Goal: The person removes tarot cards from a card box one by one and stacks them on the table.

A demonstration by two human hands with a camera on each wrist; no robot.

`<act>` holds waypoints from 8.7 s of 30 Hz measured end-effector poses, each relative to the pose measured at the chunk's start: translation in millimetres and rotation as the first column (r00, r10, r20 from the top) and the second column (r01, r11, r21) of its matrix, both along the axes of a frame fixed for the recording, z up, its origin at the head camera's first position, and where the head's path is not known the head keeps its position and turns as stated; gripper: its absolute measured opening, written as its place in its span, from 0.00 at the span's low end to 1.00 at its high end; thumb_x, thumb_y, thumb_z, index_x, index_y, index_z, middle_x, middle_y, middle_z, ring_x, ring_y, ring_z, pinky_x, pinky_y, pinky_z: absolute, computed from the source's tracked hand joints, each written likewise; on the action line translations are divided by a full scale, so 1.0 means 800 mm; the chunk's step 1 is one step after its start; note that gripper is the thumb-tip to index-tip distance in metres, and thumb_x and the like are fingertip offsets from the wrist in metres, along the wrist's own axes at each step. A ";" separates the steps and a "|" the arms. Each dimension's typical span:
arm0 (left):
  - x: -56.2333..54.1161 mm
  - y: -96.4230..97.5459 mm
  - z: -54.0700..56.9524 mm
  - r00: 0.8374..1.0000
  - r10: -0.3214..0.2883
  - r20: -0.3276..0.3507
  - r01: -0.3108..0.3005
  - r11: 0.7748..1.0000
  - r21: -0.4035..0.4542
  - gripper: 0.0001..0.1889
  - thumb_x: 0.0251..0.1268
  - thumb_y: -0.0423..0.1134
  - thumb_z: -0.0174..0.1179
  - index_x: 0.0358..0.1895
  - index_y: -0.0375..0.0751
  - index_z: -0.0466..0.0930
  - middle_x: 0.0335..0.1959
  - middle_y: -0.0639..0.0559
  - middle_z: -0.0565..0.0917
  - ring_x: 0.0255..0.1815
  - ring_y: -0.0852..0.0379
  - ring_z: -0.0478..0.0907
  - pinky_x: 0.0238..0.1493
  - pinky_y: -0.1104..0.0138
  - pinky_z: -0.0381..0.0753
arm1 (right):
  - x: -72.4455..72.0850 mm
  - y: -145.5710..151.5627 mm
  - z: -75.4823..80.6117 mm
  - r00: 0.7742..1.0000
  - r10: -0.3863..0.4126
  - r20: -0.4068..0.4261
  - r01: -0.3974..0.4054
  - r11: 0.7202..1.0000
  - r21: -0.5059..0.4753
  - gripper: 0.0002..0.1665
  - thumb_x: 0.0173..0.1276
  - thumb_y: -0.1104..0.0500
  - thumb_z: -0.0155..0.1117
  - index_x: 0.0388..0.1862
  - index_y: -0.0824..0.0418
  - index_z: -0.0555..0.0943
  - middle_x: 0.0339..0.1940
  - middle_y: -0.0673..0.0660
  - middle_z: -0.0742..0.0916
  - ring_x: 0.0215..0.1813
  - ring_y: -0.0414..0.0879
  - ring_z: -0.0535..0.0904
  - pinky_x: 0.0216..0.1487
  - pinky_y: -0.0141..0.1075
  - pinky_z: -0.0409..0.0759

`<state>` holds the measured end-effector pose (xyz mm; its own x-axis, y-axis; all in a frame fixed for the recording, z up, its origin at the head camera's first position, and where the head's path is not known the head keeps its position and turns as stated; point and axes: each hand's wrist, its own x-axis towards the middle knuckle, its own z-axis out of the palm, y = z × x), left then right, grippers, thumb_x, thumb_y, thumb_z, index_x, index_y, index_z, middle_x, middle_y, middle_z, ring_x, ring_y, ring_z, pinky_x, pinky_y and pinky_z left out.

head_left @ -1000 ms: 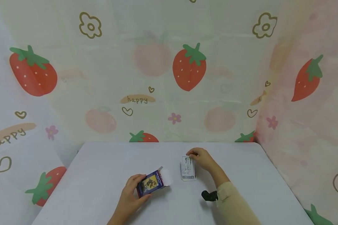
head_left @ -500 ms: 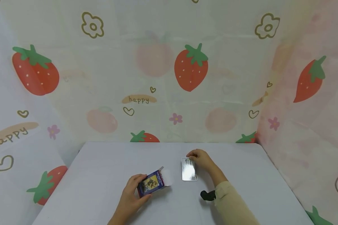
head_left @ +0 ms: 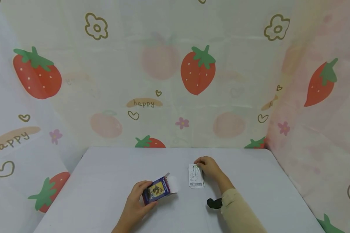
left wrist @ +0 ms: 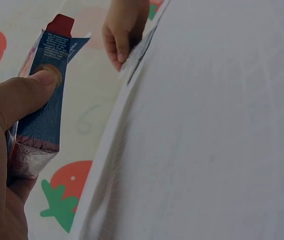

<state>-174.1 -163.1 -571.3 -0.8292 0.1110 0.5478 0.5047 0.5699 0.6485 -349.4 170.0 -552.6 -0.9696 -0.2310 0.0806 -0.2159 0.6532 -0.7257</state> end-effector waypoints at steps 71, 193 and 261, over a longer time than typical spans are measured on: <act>0.004 0.002 0.006 0.998 0.022 0.050 -0.021 1.000 -0.011 0.42 0.45 0.39 0.84 0.68 0.43 0.76 0.64 0.58 0.76 0.65 0.57 0.75 0.64 0.55 0.80 | 0.056 -0.034 0.023 0.988 -0.104 -0.111 0.079 0.975 -0.208 0.09 0.75 0.62 0.63 0.50 0.58 0.86 0.45 0.52 0.86 0.49 0.46 0.79 0.52 0.42 0.79; 0.003 0.003 0.002 1.000 0.008 -0.014 -0.008 1.000 -0.017 0.42 0.44 0.37 0.84 0.67 0.43 0.76 0.63 0.56 0.76 0.63 0.56 0.76 0.65 0.80 0.69 | 0.157 -0.103 0.034 0.981 0.188 -0.055 -0.195 0.966 -0.168 0.08 0.66 0.51 0.74 0.42 0.50 0.89 0.33 0.41 0.87 0.36 0.37 0.78 0.36 0.30 0.77; 0.004 0.005 0.005 1.000 0.022 -0.004 -0.022 1.000 0.000 0.42 0.42 0.35 0.84 0.67 0.41 0.76 0.63 0.56 0.76 0.63 0.55 0.76 0.66 0.85 0.63 | 0.150 -0.076 0.058 0.989 0.113 -0.098 -0.131 0.970 -0.203 0.07 0.68 0.61 0.71 0.43 0.51 0.88 0.30 0.42 0.88 0.30 0.38 0.76 0.29 0.29 0.75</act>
<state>-171.2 -159.0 -566.9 -0.8295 0.0929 0.5507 0.4945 0.5805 0.6469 -229.1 109.4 -506.4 -0.9227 -0.3165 0.2201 -0.3512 0.4545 -0.8186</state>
